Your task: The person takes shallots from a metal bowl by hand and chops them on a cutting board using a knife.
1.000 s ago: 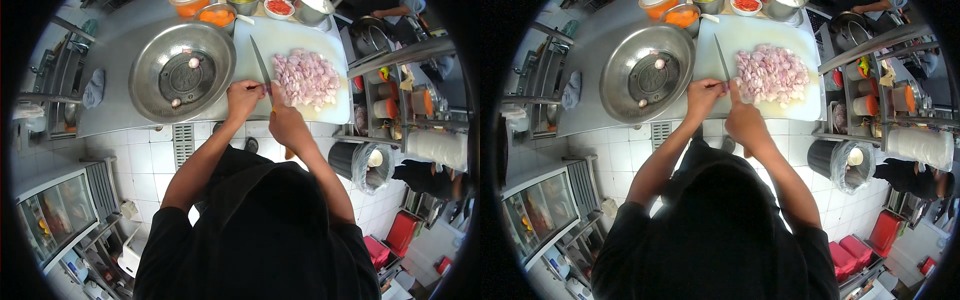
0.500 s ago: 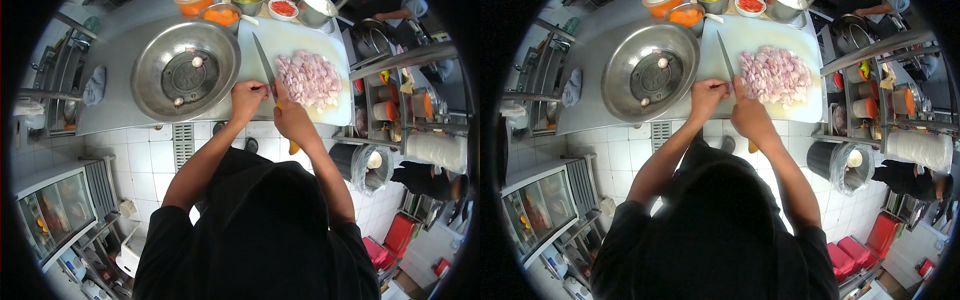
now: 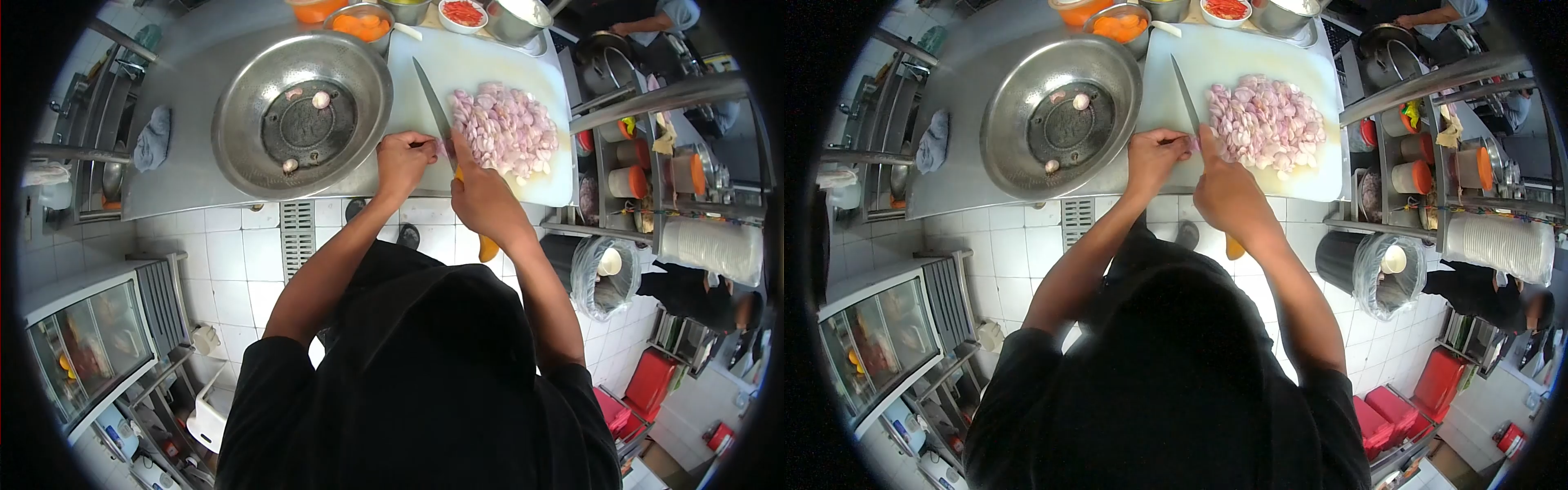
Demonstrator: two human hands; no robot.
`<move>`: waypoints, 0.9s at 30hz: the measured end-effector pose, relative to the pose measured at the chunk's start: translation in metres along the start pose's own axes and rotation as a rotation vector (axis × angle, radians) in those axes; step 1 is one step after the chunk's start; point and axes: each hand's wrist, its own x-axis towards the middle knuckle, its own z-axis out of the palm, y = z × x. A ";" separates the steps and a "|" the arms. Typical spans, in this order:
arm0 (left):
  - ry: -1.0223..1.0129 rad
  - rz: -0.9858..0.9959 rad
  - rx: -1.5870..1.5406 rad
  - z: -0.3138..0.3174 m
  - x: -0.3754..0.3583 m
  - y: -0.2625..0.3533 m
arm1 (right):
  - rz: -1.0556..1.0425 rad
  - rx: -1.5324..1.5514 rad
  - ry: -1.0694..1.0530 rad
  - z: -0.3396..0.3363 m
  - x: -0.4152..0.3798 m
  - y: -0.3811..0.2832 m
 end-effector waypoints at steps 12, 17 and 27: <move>-0.011 -0.004 -0.010 0.000 0.001 -0.003 | 0.027 0.033 0.007 0.012 -0.001 -0.001; -0.012 0.009 -0.043 0.000 -0.001 0.000 | 0.011 0.052 0.037 0.033 0.029 0.012; 0.005 0.024 0.013 0.001 0.000 -0.002 | 0.059 0.002 -0.043 -0.002 -0.003 -0.009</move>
